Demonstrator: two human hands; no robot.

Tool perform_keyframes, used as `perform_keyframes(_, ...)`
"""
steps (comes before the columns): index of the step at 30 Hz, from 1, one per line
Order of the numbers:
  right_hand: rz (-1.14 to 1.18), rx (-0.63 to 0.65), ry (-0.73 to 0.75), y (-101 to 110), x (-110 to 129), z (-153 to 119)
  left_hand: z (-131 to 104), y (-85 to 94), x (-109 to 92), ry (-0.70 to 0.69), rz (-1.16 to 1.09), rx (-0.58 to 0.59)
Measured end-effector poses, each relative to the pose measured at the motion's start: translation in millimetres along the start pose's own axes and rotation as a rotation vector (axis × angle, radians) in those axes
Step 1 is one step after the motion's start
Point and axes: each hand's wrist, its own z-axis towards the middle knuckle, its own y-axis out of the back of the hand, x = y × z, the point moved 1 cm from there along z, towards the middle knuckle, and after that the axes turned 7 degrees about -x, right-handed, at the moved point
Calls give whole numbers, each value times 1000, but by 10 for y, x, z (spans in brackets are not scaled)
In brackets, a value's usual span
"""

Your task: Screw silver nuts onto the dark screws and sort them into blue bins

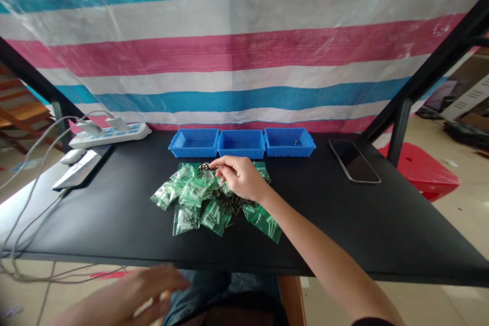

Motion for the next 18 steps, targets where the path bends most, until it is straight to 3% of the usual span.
perform_keyframes(2,-58,-31,-33,-79,-193,-38,392,17,-11,-75,-83,73)
perform_keyframes(5,-128,-75,-38,-139,-257,-126,1043,6,4,-36,-172,-224)
perform_keyframes(8,-133,-132,4,-134,-182,-174,1511,-76,-3,-160,-185,-235)
perform_keyframes(13,-147,-352,47,-33,-129,-174,1804,-218,-7,-334,-199,-129)
perform_keyframes(18,-164,-416,50,-9,-245,-179,1884,-337,113,-402,-222,-208)
